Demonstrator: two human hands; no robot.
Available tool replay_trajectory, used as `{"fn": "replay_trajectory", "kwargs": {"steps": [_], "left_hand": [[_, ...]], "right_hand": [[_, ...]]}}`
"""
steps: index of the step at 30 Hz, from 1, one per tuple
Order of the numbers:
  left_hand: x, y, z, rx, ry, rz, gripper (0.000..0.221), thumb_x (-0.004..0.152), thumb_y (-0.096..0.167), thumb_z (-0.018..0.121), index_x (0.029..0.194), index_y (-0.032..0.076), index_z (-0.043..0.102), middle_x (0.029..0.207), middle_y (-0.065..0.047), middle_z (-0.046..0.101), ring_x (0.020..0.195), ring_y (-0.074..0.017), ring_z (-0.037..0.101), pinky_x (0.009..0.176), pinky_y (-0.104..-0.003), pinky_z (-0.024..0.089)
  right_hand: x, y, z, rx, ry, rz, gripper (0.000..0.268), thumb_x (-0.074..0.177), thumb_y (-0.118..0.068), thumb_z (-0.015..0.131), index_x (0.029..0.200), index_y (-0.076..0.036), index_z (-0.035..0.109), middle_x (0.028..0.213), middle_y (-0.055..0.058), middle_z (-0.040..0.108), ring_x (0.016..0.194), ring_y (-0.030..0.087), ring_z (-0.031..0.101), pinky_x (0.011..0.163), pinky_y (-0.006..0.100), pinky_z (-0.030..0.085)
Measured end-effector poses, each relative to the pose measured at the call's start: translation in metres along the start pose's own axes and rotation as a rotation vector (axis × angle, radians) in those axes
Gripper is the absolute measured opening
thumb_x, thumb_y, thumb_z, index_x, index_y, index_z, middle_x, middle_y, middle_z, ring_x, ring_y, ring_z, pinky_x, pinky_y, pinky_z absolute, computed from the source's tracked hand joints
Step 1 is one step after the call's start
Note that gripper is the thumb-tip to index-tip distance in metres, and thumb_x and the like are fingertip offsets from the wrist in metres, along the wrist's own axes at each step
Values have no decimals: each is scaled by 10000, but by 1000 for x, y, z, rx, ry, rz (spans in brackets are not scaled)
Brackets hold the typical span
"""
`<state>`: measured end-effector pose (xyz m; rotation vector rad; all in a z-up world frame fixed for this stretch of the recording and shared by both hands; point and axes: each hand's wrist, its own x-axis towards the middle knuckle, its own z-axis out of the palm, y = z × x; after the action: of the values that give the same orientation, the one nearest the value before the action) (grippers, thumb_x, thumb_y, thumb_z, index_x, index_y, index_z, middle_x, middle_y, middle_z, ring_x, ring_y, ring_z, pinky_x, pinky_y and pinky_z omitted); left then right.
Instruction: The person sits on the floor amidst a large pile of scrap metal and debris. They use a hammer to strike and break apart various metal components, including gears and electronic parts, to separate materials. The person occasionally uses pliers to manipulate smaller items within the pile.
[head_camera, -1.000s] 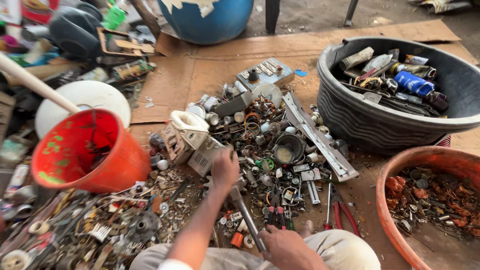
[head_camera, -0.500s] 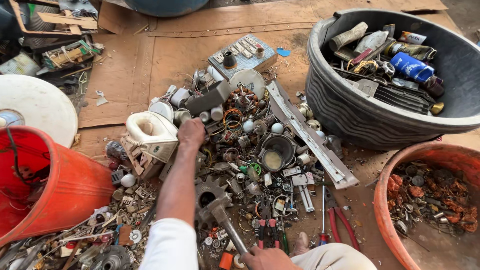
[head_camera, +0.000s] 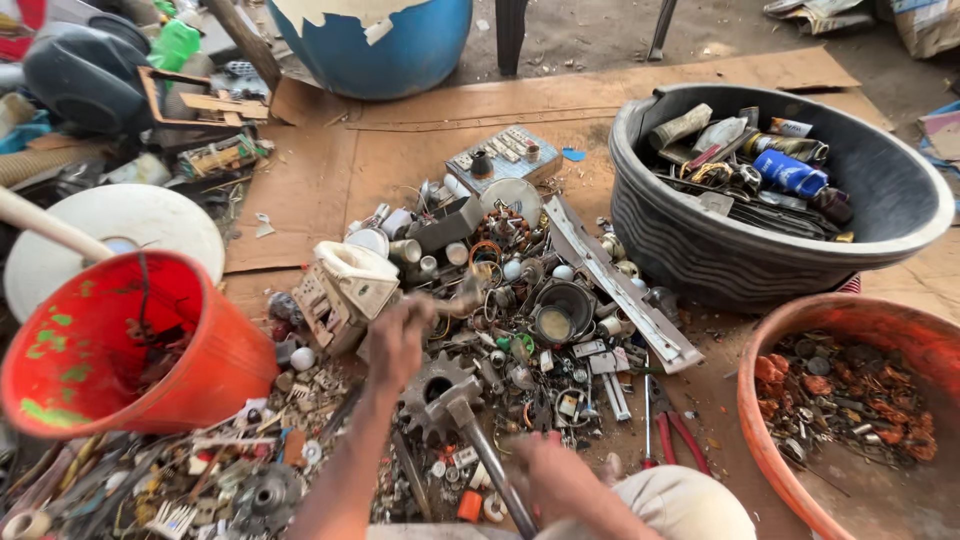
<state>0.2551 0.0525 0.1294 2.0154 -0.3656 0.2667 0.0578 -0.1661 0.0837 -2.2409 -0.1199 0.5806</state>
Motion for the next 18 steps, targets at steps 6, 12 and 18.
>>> {"fn": "replay_trajectory", "kwargs": {"steps": [6, 12, 18], "left_hand": [[-150, 87, -29, 131, 33, 587, 322, 969, 40, 536, 1166, 178, 750, 916, -57, 732, 844, -248, 698, 745, -389, 573], [-215, 133, -56, 307, -186, 700, 447, 805, 16, 665, 1245, -57, 691, 926, -117, 673, 869, -299, 647, 840, -427, 541], [-261, 133, -56, 238, -60, 550, 325, 861, 13, 665, 1183, -20, 697, 972, -116, 694, 915, -273, 669, 834, -387, 561]], "right_hand": [[1, -14, -16, 993, 139, 85, 425, 1016, -165, 559, 1410, -7, 555, 1033, 120, 745, 851, 199, 693, 738, 359, 582], [-37, -11, 1, 1134, 4, -203, 573, 914, -3, 621, 1456, 57, 445, 1170, 170, 686, 1014, 240, 702, 922, 382, 605], [-57, -25, 18, 1281, 34, -238, 599, 890, 6, 635, 1443, 89, 421, 1272, 205, 648, 1125, 271, 698, 988, 438, 555]]}}
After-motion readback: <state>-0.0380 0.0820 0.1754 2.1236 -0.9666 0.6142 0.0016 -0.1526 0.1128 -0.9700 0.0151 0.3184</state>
